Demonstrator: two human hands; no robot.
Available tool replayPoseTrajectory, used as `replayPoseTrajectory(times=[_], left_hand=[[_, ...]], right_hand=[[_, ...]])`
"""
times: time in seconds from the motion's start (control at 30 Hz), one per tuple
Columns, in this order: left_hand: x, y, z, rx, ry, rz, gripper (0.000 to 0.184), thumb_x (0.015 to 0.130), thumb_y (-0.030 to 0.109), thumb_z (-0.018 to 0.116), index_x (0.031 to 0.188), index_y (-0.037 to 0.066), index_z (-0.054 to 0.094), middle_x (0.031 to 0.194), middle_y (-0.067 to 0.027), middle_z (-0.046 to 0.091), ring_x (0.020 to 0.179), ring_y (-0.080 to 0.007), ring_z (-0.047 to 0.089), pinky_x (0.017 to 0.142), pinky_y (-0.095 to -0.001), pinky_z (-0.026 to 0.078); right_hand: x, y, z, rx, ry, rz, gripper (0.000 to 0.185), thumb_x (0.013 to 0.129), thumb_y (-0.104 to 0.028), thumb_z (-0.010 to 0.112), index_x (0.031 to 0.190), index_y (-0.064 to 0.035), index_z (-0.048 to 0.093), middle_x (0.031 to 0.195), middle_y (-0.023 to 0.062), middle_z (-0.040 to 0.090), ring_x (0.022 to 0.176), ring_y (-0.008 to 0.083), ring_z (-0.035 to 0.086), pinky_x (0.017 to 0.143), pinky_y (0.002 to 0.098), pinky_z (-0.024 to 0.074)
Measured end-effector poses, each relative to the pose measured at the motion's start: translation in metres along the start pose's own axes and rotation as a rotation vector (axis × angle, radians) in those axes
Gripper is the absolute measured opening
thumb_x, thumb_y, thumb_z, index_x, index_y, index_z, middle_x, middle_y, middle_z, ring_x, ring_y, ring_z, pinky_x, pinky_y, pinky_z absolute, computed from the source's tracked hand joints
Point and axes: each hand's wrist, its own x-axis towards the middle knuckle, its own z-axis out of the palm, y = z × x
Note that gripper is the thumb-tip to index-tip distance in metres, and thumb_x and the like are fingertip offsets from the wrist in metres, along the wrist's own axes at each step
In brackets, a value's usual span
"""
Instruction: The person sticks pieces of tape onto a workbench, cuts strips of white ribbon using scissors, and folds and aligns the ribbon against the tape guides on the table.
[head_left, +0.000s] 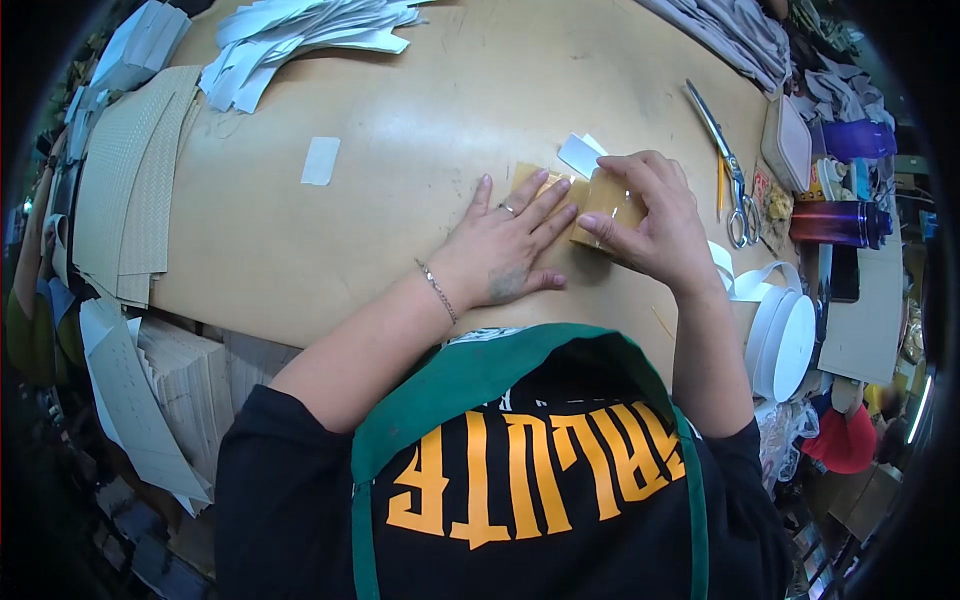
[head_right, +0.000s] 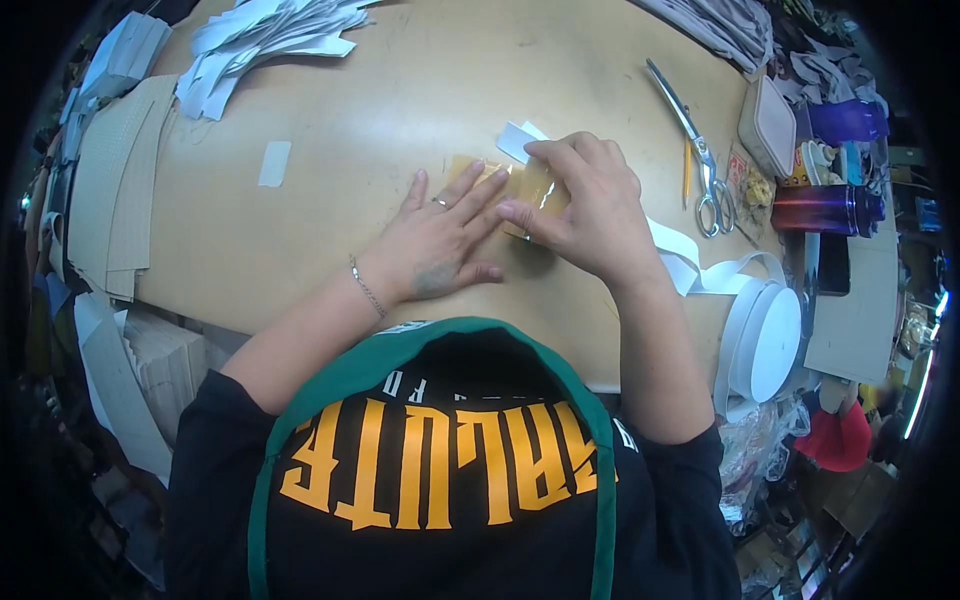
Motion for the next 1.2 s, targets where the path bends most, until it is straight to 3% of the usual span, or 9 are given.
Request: replayPoseTrajectory(times=[0.1, 0.3, 0.4, 0.5, 0.6, 0.7, 0.9, 1.0, 1.2], left_hand=[[0.0, -0.002, -0.001, -0.023, 0.009, 0.0, 0.078, 0.083, 0.061, 0.044, 0.141, 0.013, 0.028, 0.151, -0.0062, 0.015, 0.14, -0.0247, 0.01, 0.103, -0.0628, 0.019], [-0.016, -0.015, 0.007, 0.036, 0.191, -0.403, 0.08, 0.082, 0.063, 0.044, 0.142, 0.013, 0.027, 0.151, -0.0057, 0.014, 0.14, -0.0251, 0.009, 0.097, -0.0721, 0.017], [-0.01, -0.013, 0.006, 0.073, 0.256, -0.22, 0.082, 0.082, 0.063, 0.044, 0.142, 0.011, 0.026, 0.151, -0.0052, 0.015, 0.14, -0.0277, 0.008, 0.093, -0.0752, 0.017], [-0.001, -0.003, 0.013, 0.044, 0.124, -0.162, 0.082, 0.082, 0.063, 0.045, 0.143, 0.011, 0.024, 0.151, -0.0045, 0.015, 0.14, -0.0293, 0.006, 0.092, -0.0751, 0.019], [-0.006, 0.008, 0.015, 0.04, 0.136, -0.232, 0.079, 0.083, 0.061, 0.046, 0.141, 0.01, 0.029, 0.151, -0.0056, 0.014, 0.14, -0.0318, 0.005, 0.091, -0.0753, 0.019], [-0.014, 0.011, 0.012, -0.092, 0.188, -0.321, 0.071, 0.085, 0.058, 0.046, 0.135, 0.009, 0.04, 0.151, -0.0065, 0.014, 0.14, -0.0336, 0.004, 0.092, -0.0756, 0.016], [-0.009, -0.012, 0.001, -0.061, 0.273, -0.254, 0.048, 0.087, 0.047, 0.05, 0.123, 0.017, 0.055, 0.152, -0.009, 0.013, 0.139, -0.0377, 0.0, 0.091, -0.0766, 0.015], [-0.002, -0.039, -0.003, -0.101, 0.35, -0.202, 0.044, 0.085, 0.039, 0.056, 0.125, 0.019, 0.053, 0.151, -0.0119, 0.01, 0.138, -0.0406, -0.002, 0.09, -0.0772, 0.015], [0.024, -0.015, -0.003, -0.244, 0.314, -0.473, 0.056, 0.081, 0.021, 0.06, 0.133, 0.018, 0.04, 0.15, -0.019, -0.003, 0.134, -0.0503, -0.006, 0.089, -0.0787, 0.015]], right_hand=[[0.002, -0.001, 0.0, -0.017, -0.019, 0.016, 0.048, 0.068, -0.038, 0.073, 0.103, -0.0066, 0.062, 0.09, 0.0093, 0.057, 0.089, 0.029, 0.053, 0.08, 0.0389, 0.0423], [0.001, -0.002, 0.0, -0.009, -0.027, 0.041, 0.045, 0.067, -0.036, 0.073, 0.101, -0.0076, 0.062, 0.088, 0.0084, 0.056, 0.086, 0.0283, 0.052, 0.079, 0.0384, 0.0417], [0.002, -0.002, 0.001, -0.005, -0.012, 0.031, 0.045, 0.067, -0.035, 0.073, 0.1, -0.0077, 0.062, 0.088, 0.0083, 0.056, 0.085, 0.0279, 0.052, 0.078, 0.0379, 0.0415], [0.004, -0.004, 0.004, -0.014, -0.004, 0.022, 0.045, 0.067, -0.035, 0.073, 0.1, -0.0075, 0.061, 0.088, 0.0084, 0.056, 0.085, 0.0279, 0.052, 0.078, 0.0377, 0.0414], [0.003, -0.004, 0.004, -0.035, 0.002, 0.0, 0.045, 0.066, -0.035, 0.073, 0.099, -0.0074, 0.062, 0.088, 0.0083, 0.055, 0.085, 0.0277, 0.052, 0.078, 0.0376, 0.0414], [0.005, -0.001, 0.003, -0.016, 0.034, -0.006, 0.045, 0.066, -0.035, 0.074, 0.099, -0.0075, 0.062, 0.087, 0.0079, 0.055, 0.085, 0.0275, 0.051, 0.077, 0.0375, 0.0413], [0.001, -0.003, 0.006, -0.029, 0.029, 0.032, 0.044, 0.066, -0.034, 0.074, 0.1, -0.0082, 0.062, 0.088, 0.0065, 0.055, 0.086, 0.0264, 0.051, 0.079, 0.0372, 0.0405], [0.003, -0.004, 0.006, -0.028, 0.032, 0.036, 0.043, 0.066, -0.034, 0.074, 0.1, -0.0086, 0.062, 0.088, 0.0064, 0.055, 0.087, 0.0261, 0.051, 0.079, 0.0375, 0.0402], [0.003, -0.005, 0.007, -0.055, 0.038, 0.045, 0.043, 0.066, -0.034, 0.074, 0.1, -0.0091, 0.063, 0.089, 0.0063, 0.055, 0.087, 0.026, 0.051, 0.079, 0.0374, 0.0402]])
